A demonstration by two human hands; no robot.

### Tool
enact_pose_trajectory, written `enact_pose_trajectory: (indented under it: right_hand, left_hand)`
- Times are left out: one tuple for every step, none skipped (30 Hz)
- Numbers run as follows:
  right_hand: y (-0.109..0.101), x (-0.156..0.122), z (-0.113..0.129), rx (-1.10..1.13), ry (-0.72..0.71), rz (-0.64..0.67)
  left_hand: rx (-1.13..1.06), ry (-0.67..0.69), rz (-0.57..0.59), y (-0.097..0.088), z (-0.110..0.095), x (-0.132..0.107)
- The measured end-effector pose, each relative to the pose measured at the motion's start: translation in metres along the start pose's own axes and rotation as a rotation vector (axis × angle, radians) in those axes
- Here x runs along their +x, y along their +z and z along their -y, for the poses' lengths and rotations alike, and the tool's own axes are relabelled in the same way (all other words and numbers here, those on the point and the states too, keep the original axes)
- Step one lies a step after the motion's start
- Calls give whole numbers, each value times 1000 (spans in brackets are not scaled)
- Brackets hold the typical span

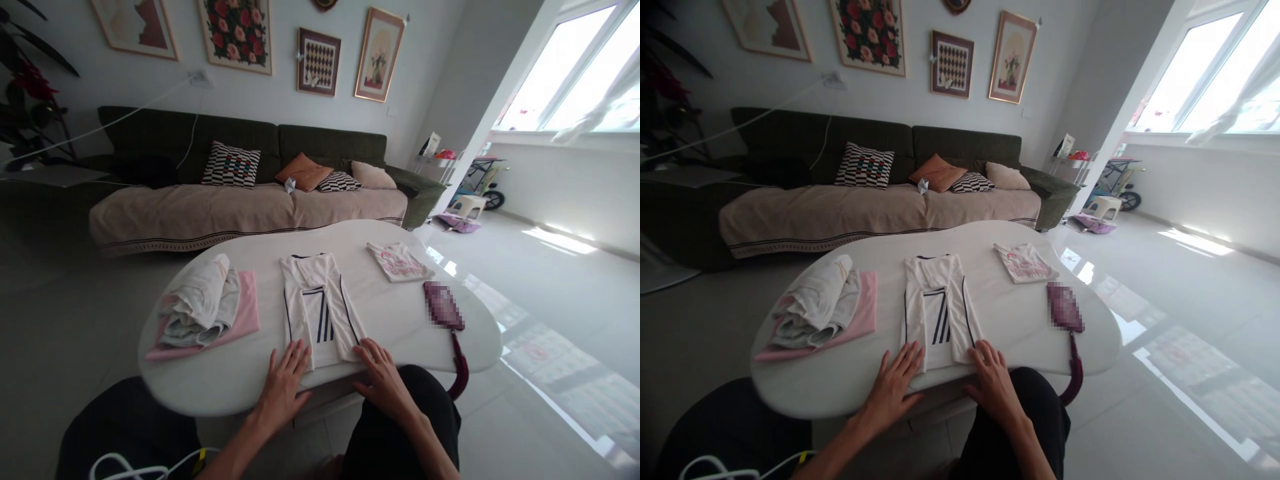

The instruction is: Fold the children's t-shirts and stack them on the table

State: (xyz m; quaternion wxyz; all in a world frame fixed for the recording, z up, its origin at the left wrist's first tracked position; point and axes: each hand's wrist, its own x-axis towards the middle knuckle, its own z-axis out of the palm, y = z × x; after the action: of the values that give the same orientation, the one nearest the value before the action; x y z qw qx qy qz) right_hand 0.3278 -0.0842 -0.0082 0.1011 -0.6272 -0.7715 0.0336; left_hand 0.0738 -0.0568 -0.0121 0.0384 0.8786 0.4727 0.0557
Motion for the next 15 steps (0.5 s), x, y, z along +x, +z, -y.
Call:
enact_pose_trajectory:
  right_hand:
    - [2,-3,2,-24,-25,-30]
    - [4,-4,4,-50,-42,-69]
    - [6,-5,7,-78,-50,-112]
    - [8,-6,11,-108,-48,-153]
    - [9,-6,15,-137,-44,-188]
    - [11,-6,18,-162,-41,-213]
    - [11,-6,21,-183,-41,-231]
    - [11,-7,23,-196,-50,-239]
    - [11,-8,24,-199,-65,-239]
    - [9,-10,24,-195,-83,-233]
    - [7,-12,24,-184,-105,-221]
    - [3,-15,24,-171,-129,-204]
    - [-1,-18,25,-156,-152,-187]
    - [-6,-21,26,-144,-171,-171]
    - [-12,-25,27,-132,-184,-156]
  left_hand:
    - [29,9,-17,1,0,-1]
    - [60,11,-36,2,0,-3]
    - [93,8,-51,4,-1,-5]
    - [126,8,-60,7,-1,-8]
    - [160,8,-64,9,-1,-11]
    - [191,10,-68,12,-1,-15]
    - [218,17,-72,13,0,-18]
    - [238,29,-77,13,1,-22]
    - [246,43,-78,12,1,-25]
    - [242,54,-76,10,2,-28]
    - [226,62,-67,6,2,-31]
    - [197,69,-51,1,3,-33]
    - [155,79,-29,-5,3,-36]
    - [100,90,-6,-11,4,-39]
    - [34,105,19,-17,4,-43]
